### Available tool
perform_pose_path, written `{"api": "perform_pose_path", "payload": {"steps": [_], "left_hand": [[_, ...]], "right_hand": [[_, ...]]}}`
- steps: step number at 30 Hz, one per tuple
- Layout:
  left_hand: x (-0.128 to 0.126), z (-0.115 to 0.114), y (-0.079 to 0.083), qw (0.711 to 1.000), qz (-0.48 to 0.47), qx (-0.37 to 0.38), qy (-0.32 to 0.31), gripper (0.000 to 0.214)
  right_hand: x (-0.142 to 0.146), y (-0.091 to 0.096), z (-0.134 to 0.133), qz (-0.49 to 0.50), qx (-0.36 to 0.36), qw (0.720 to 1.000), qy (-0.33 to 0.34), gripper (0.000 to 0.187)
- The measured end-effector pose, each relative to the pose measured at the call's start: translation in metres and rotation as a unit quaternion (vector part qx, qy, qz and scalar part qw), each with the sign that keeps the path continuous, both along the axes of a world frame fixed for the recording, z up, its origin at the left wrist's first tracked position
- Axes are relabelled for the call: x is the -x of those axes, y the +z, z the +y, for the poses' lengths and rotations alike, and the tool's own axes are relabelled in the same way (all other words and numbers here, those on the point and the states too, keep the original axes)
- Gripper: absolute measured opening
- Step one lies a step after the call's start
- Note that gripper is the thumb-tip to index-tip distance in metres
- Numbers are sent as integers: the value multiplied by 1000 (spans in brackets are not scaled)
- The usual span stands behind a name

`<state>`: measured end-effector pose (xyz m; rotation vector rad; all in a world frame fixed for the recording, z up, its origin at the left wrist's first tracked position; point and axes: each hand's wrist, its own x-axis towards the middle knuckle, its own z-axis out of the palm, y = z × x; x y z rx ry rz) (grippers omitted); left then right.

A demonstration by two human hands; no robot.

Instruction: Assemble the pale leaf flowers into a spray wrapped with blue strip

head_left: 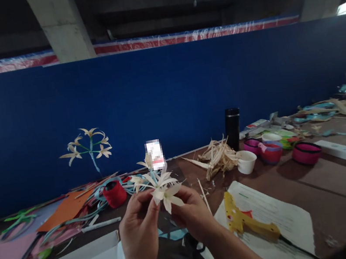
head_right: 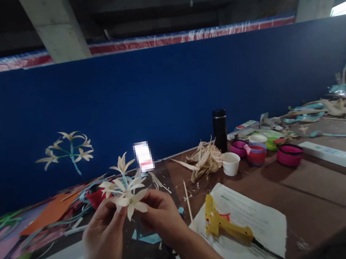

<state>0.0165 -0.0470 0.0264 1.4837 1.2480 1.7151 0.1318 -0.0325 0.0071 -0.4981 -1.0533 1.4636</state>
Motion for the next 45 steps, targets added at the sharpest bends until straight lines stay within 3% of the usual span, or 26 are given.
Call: {"api": "perform_pose_path", "payload": {"steps": [8,16,23,32,39,45], "left_hand": [[-2,-5,5,999,25,-32,-4,12],[-1,-4,4,999,-5,-39,4,15],[10,1,1,998,-17,-39,-40,15],[16,4,-5,997,-25,-24,-67,14],[18,2,-6,996,12,-69,-62,8],[22,1,-3,986,117,-115,-12,5]], "right_hand": [[-1,3,-3,-49,-26,998,-30,33],[-4,8,-6,-82,-41,996,-7,38],[-2,3,-7,-43,-40,998,35,35],[0,6,-10,-86,-35,996,0,39],[1,8,-11,-66,-30,997,9,38],[3,5,-10,-64,-14,998,-19,36]]}}
